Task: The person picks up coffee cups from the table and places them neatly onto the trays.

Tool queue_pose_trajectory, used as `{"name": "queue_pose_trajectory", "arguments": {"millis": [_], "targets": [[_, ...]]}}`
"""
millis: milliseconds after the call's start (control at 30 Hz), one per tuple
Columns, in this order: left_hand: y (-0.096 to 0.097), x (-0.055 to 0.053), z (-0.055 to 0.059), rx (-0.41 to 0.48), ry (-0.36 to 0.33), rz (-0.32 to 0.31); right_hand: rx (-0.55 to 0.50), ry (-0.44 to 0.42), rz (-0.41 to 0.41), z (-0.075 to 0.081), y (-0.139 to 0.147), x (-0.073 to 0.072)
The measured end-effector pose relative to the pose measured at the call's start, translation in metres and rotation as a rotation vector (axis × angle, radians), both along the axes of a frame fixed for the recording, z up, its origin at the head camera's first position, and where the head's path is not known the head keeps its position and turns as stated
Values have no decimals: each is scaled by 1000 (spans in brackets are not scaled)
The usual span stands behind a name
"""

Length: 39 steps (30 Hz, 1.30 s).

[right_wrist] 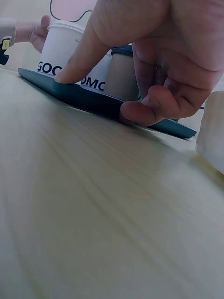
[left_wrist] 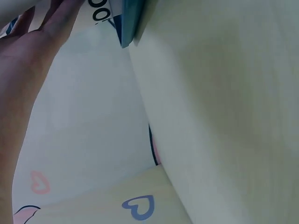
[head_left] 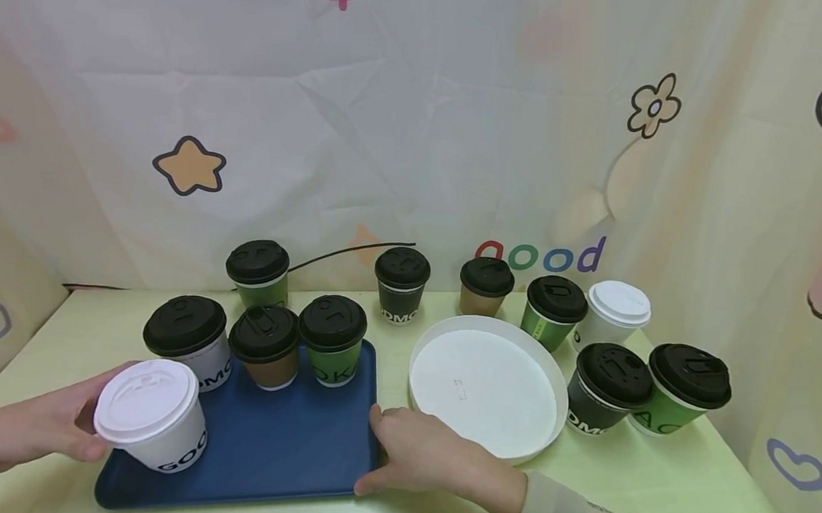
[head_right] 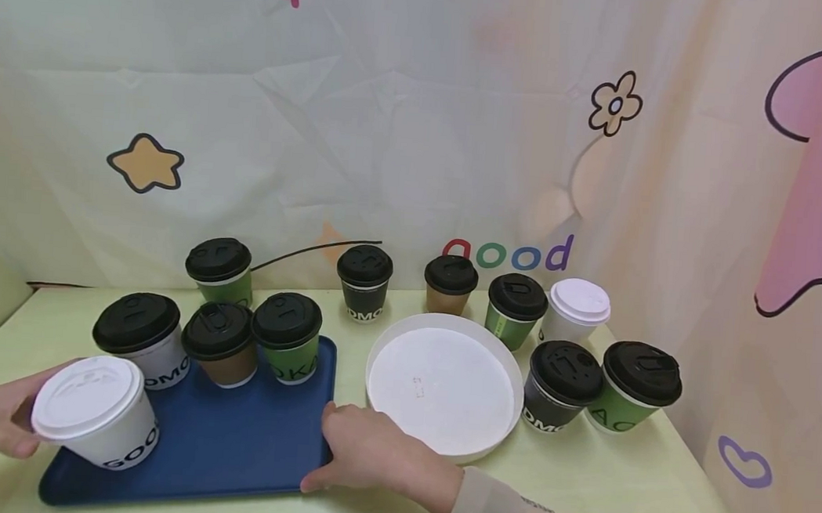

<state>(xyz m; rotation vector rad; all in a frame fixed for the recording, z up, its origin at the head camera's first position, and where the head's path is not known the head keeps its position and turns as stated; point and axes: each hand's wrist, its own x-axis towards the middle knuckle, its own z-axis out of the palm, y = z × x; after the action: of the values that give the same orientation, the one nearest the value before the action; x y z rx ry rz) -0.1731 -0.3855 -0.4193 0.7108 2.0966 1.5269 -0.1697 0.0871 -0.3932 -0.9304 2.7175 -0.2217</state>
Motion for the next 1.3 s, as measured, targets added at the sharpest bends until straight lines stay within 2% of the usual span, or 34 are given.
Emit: {"name": "queue_pose_trajectory", "arguments": {"millis": [100, 233, 300, 533, 700, 867, 1000, 1133, 1300], "targets": [[-3, -2, 7, -28, -20, -4, -5, -5, 0, 0, 1, 0], [-3, -6, 21, -94, 50, -5, -9, -11, -1, 1, 1, 0], [-2, -9, 31, -171, 102, 17, -9, -15, -4, 1, 2, 0], [-5, -18, 60, -505, 184, 78, -12, -10, 0, -1, 2, 0], [-8, -25, 77, -664, 228, 134, -12, -11, 3, -1, 1, 0], [5, -33, 99, -742, 247, 213, -13, -8, 3, 1, 2, -1], [25, -41, 117, -743, 269, 272, -11, -13, 0, 1, 1, -1], [43, -52, 127, -713, 301, 275, -5, -13, 1, 1, 0, 0], [64, -67, 140, -722, 316, 252, -9, -13, 2, 1, -1, -1]]}}
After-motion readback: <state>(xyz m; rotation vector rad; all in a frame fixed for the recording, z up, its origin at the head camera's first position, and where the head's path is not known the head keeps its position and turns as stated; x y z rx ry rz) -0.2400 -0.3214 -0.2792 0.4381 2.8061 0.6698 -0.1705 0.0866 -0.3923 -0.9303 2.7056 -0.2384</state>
